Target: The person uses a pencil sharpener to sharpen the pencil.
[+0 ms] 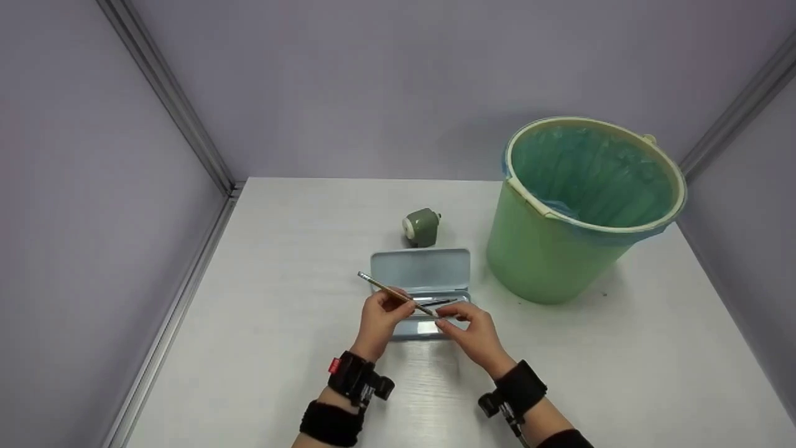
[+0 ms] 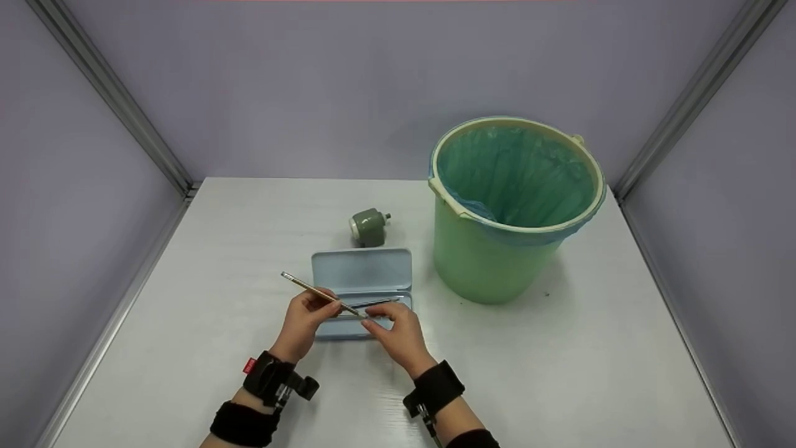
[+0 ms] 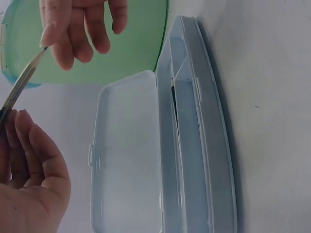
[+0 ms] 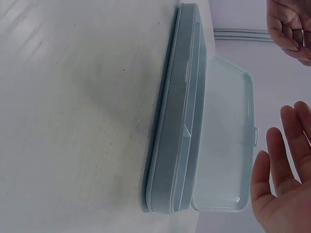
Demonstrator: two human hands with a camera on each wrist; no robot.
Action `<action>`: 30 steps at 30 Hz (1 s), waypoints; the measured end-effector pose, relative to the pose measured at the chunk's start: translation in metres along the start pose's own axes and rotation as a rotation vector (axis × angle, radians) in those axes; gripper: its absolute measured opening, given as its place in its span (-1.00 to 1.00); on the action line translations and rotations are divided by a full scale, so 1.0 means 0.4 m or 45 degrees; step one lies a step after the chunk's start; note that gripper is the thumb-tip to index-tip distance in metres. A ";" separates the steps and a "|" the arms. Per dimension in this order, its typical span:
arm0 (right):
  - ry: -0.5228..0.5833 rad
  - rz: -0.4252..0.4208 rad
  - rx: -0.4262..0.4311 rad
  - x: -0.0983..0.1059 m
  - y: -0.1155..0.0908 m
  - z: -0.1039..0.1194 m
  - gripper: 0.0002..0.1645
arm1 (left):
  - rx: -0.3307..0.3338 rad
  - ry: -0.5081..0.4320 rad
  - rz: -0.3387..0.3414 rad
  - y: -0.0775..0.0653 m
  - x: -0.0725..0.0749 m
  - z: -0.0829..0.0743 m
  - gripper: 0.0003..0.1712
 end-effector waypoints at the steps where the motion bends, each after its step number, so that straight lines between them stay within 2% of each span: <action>1: 0.028 0.001 -0.015 -0.001 0.000 -0.001 -0.80 | 0.012 -0.032 -0.008 -0.001 0.000 0.004 -0.76; 4: 0.099 -0.004 -0.037 -0.003 -0.001 0.006 -0.81 | 0.046 -0.092 -0.026 -0.006 -0.002 0.016 -0.79; 7: 0.135 -0.023 -0.013 -0.003 -0.001 0.021 -0.83 | 0.070 -0.122 -0.030 -0.013 -0.006 0.022 -0.81; 13: 0.125 -0.133 0.117 0.012 -0.003 0.050 -0.86 | 0.070 -0.127 -0.003 -0.023 -0.011 0.020 -0.73; 17: 0.086 -0.200 0.226 0.032 -0.006 0.064 -0.86 | 0.059 -0.155 -0.021 -0.026 0.012 0.015 -0.64; 21: 0.071 -0.208 0.256 0.045 -0.007 0.060 -0.88 | 0.040 -0.179 -0.085 -0.027 0.058 0.007 -0.61; 23: 0.069 -0.210 0.257 0.048 -0.007 0.054 -0.88 | 0.029 -0.117 -0.113 -0.026 0.082 0.003 -0.60; 25: 0.069 -0.208 0.249 0.049 -0.006 0.047 -0.89 | -0.011 0.000 -0.122 -0.025 0.099 -0.007 -0.60; 27: 0.060 -0.205 0.244 0.050 -0.006 0.043 -0.89 | -0.106 0.207 -0.114 -0.027 0.109 -0.029 -0.63; 30: 0.045 -0.194 0.235 0.047 -0.005 0.036 -0.89 | -0.313 0.601 -0.090 -0.041 0.106 -0.068 -0.73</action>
Point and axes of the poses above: each hand's wrist, its own y-axis towards the middle knuckle, its own x-axis out of the back of the hand, z = x × y, the point moved 9 cm from there along y, towards the middle knuckle, and after that the axes turned 3 degrees about x, right-handed, at the moved point
